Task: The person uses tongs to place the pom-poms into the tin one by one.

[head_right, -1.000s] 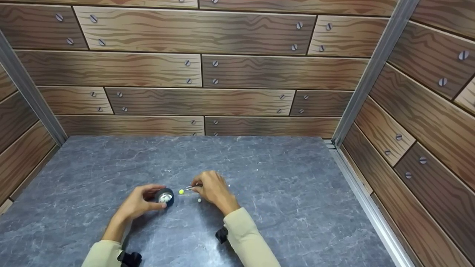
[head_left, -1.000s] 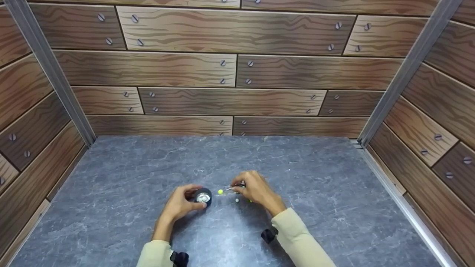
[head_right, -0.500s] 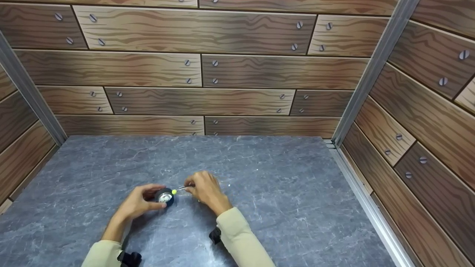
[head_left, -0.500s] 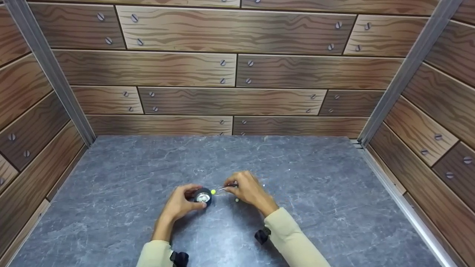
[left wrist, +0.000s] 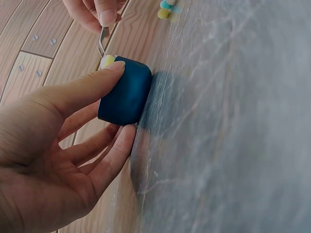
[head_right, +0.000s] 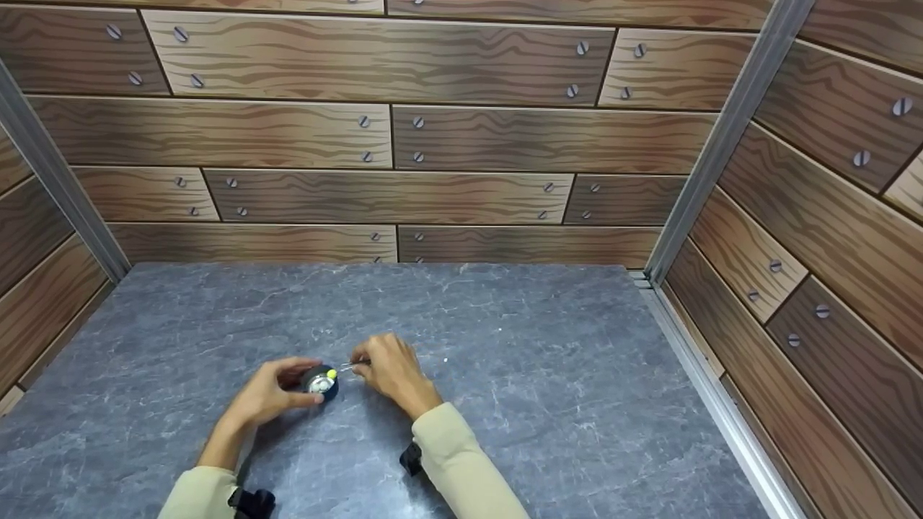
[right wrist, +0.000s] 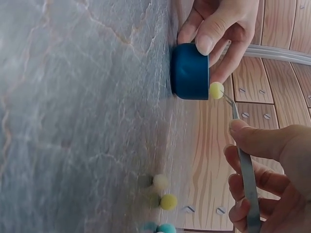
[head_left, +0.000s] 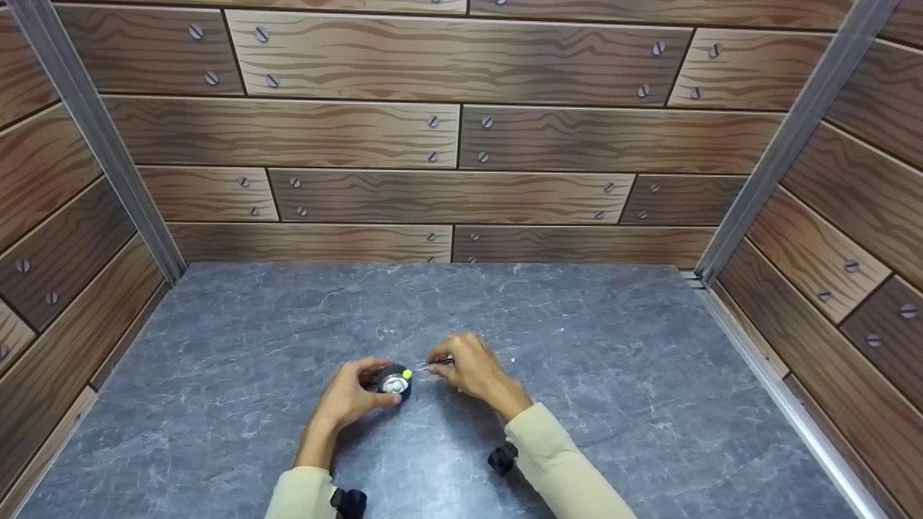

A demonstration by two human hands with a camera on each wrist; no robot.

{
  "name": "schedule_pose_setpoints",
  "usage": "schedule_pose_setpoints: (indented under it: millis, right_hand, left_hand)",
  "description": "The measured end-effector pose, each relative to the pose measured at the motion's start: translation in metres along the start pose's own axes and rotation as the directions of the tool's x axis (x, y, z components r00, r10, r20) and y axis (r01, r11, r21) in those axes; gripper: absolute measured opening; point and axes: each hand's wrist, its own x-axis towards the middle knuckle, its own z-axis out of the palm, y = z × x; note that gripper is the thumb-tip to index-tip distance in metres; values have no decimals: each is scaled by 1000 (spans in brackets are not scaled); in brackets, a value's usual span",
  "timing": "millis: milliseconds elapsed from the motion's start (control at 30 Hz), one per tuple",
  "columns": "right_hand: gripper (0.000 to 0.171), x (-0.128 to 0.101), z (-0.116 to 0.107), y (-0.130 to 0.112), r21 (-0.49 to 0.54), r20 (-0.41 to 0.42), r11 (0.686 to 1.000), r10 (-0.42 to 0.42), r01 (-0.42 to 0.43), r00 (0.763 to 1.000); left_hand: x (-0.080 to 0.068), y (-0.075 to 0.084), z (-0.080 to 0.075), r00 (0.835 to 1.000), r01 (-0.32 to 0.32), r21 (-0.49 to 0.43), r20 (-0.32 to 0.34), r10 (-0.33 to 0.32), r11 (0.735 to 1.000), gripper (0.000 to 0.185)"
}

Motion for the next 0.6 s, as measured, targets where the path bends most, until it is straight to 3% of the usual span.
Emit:
schedule_pose_setpoints:
  millis: [600]
  right_hand:
    - [9,-3,2,1,-3,10,1000,2,-2,1000]
  left_hand:
    - [0,-1,0,1000,-6,-4,-4,6,1000,56]
